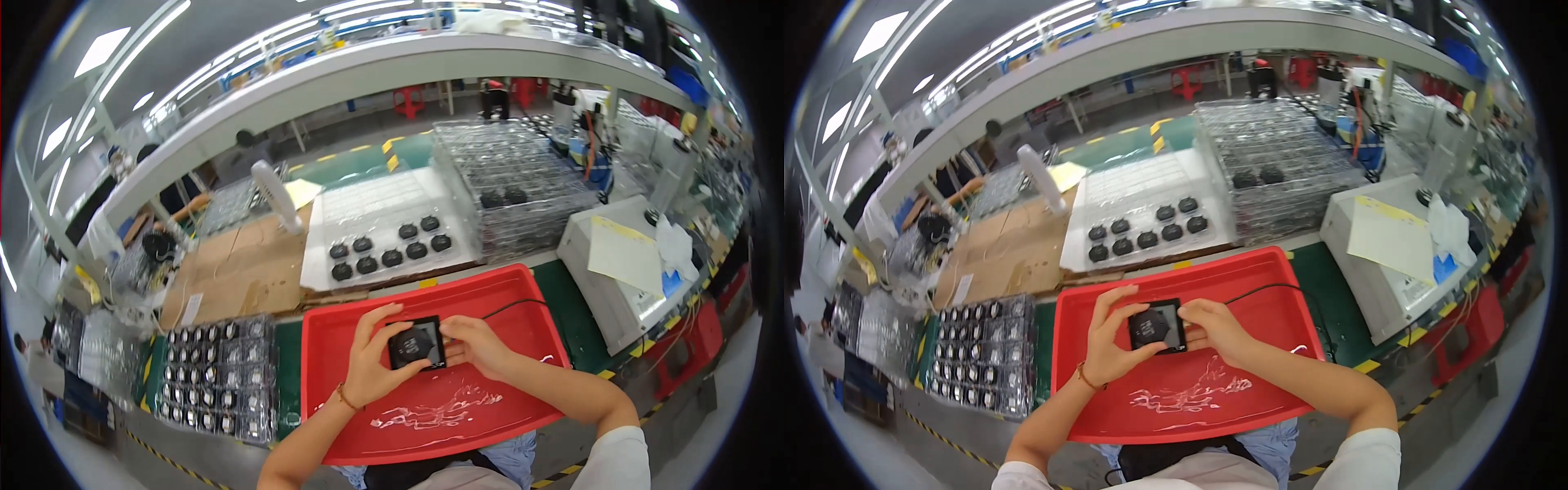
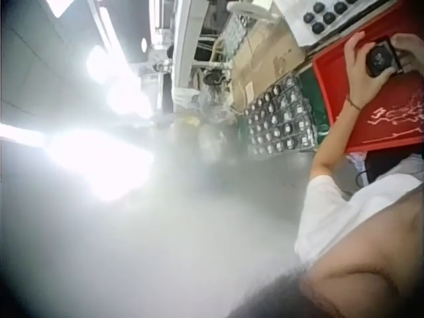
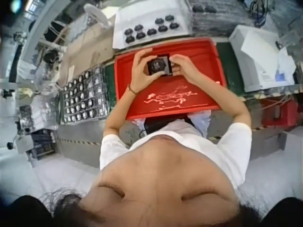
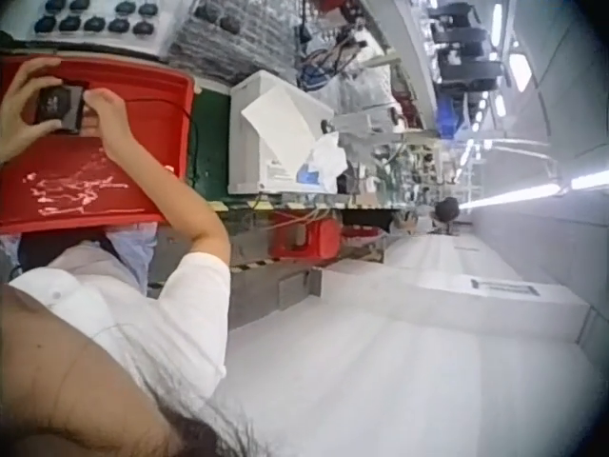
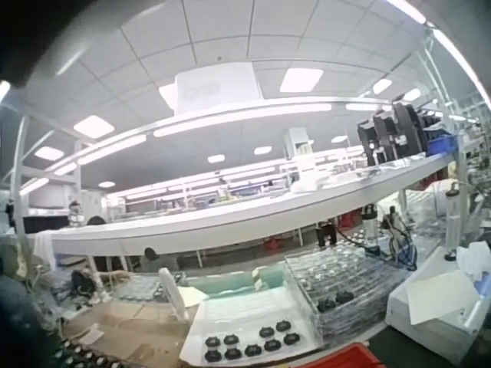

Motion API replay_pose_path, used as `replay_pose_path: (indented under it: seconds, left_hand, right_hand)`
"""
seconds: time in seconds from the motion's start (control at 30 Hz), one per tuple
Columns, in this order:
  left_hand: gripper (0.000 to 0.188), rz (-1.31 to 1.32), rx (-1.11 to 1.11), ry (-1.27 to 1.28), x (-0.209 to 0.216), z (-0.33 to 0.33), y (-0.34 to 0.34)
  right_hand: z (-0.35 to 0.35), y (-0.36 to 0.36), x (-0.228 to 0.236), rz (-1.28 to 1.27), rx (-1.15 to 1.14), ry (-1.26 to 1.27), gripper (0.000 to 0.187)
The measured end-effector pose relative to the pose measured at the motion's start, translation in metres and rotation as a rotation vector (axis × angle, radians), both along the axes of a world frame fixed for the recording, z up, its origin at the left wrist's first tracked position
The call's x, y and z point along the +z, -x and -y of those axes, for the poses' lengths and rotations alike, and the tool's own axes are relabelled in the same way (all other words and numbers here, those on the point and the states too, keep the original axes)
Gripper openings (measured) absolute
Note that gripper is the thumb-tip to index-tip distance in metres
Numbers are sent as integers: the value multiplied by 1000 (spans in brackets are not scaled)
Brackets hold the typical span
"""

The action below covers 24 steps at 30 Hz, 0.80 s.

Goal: The person picks up a watch from a tray, places it into a testing device, and lowers it into a red tub of water. After holding it submerged, they lift the device out, remove the watch, and place it into a different tray, repeating the process for several watches.

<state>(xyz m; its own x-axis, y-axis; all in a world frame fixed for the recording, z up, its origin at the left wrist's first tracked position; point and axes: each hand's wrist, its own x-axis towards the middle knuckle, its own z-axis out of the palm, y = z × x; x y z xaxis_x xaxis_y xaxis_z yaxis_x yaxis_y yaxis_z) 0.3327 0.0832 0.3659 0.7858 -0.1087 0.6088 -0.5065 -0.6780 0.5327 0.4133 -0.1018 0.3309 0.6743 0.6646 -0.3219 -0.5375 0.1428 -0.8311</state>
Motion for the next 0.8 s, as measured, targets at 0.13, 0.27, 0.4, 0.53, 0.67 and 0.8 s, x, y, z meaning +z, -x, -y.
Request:
replay_pose_path:
  seconds: [0.13,0.27,0.4,0.53,0.67,0.8]
  left_hand:
    - [52,-30,-35,28,-6,0,-4]
    - [49,-8,-81,-69,32,7,-47]
    - [48,-144,-303,-168,73,52,-124]
    - [49,86,-411,-311,65,93,-220]
    - [47,172,-305,-364,54,139,-290]
    - [49,43,-207,-474,39,163,-326]
  right_hand:
    - [-3,3,1,-5,4,-7,18]
    - [-3,6,-2,-35,-18,-66,25]
    - [-4,6,-8,-24,4,-3,26]
    - [-9,9,-8,-9,29,29,25]
    - [-16,7,-10,15,24,36,23]
    - [-22,5,-20,31,2,21,21]
